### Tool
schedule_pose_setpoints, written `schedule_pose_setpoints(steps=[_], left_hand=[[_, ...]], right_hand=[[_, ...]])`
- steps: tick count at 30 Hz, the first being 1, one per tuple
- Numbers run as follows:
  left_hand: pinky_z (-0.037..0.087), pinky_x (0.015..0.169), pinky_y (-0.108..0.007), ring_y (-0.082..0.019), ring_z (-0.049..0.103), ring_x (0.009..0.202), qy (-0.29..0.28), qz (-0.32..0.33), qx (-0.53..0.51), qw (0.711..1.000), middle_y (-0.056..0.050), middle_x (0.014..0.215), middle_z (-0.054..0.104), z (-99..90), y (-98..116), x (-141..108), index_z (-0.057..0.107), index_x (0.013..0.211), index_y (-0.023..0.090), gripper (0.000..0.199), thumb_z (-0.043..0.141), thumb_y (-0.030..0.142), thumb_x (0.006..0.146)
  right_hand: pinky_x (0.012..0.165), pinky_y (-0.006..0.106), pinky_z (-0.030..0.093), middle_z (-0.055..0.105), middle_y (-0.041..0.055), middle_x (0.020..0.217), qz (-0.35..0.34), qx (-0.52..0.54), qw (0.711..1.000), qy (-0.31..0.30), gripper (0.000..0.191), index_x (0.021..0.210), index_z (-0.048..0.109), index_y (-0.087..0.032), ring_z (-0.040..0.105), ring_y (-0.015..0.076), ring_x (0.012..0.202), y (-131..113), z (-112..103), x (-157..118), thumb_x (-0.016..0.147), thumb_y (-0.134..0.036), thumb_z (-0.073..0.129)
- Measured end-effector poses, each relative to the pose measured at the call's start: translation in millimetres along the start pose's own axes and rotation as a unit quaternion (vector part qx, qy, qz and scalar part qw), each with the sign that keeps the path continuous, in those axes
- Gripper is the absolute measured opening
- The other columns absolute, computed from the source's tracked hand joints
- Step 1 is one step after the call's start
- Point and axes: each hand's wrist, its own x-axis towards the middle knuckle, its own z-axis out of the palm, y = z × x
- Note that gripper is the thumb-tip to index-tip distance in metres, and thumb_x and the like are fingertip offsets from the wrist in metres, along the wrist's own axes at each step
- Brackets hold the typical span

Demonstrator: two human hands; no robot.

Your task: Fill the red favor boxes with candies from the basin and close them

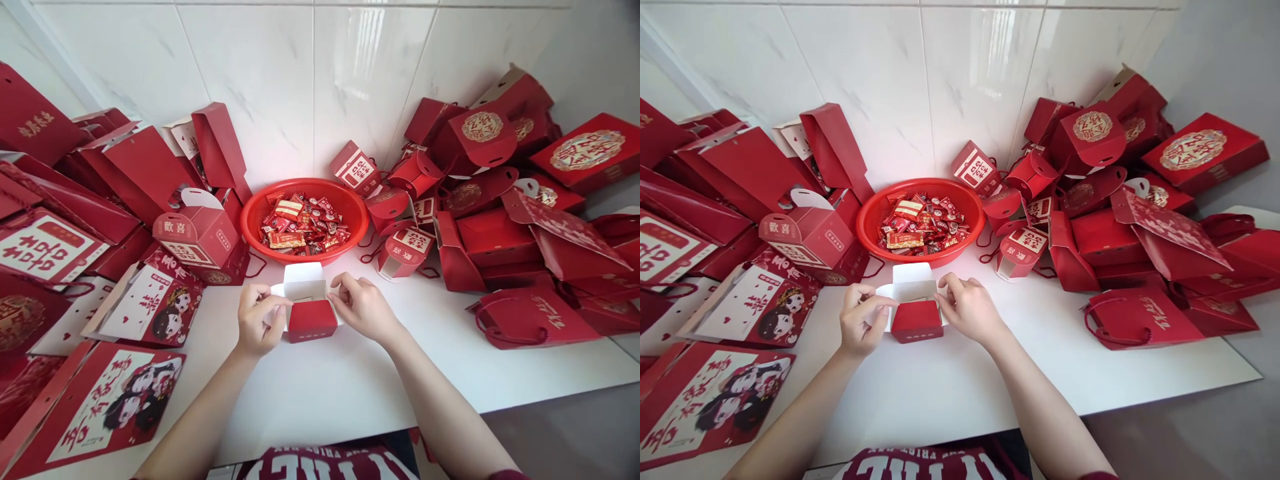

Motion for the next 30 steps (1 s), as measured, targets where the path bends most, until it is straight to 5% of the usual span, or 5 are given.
schedule_pose_setpoints(steps=[8, 14, 18, 24, 30], left_hand=[[0.044, 0.068, -0.028, -0.016, 0.051, 0.072, -0.153, -0.238, -0.292, 0.914, -0.001, 0.081, 0.053, 20.1, -9.0, -12.8, 0.045, 0.136, 0.022, 0.042, 0.043, 0.035, 0.096], [0.047, 0.071, -0.03, -0.018, 0.053, 0.078, -0.123, -0.227, -0.297, 0.919, -0.003, 0.088, 0.051, 26.0, -5.0, -21.8, 0.047, 0.13, 0.024, 0.039, 0.047, 0.039, 0.095], [0.042, 0.107, -0.048, -0.032, 0.043, 0.13, -0.075, -0.175, -0.251, 0.949, -0.011, 0.13, 0.042, 25.2, -1.1, -22.4, 0.057, 0.118, 0.024, 0.031, 0.049, 0.039, 0.091], [0.033, 0.116, -0.051, -0.031, 0.04, 0.137, -0.117, -0.191, -0.34, 0.913, -0.01, 0.133, 0.045, 27.8, 3.1, -23.4, 0.054, 0.119, 0.024, 0.031, 0.046, 0.035, 0.092], [0.027, 0.121, -0.05, -0.032, 0.03, 0.144, -0.091, -0.242, -0.31, 0.915, -0.01, 0.149, 0.035, 32.8, 6.3, -30.4, 0.034, 0.147, 0.027, 0.057, 0.044, 0.037, 0.092]], right_hand=[[0.058, 0.024, 0.041, 0.05, -0.0084, 0.061, 0.092, 0.199, 0.972, -0.083, 0.057, 0.149, 0.023, -0.02, 0.05, 0.0142, 0.056, -5.5, 8.9, 1.6, 0.095, -0.025, 0.043], [0.054, 0.021, 0.038, 0.04, -0.0117, 0.056, 0.088, 0.25, 0.964, -0.016, 0.06, 0.147, 0.024, -0.023, 0.041, 0.0113, 0.049, -2.0, 16.0, 1.0, 0.091, -0.018, 0.044], [0.053, 0.022, 0.04, 0.04, -0.0104, 0.059, 0.02, 0.195, 0.979, 0.064, 0.044, 0.129, 0.037, -0.024, 0.042, 0.0112, 0.048, 1.7, 27.4, -3.3, 0.087, -0.016, 0.047], [0.109, 0.053, 0.035, 0.062, 0.0074, 0.127, -0.168, 0.067, 0.981, 0.064, 0.039, 0.112, 0.056, -0.026, 0.055, 0.0272, 0.122, -1.8, 22.1, 0.1, 0.076, -0.013, 0.05], [0.113, 0.05, 0.034, 0.059, 0.0108, 0.135, -0.06, 0.134, 0.989, 0.031, 0.038, 0.133, 0.047, -0.023, 0.053, 0.0246, 0.127, -0.9, 29.6, 1.7, 0.095, -0.026, 0.047]])
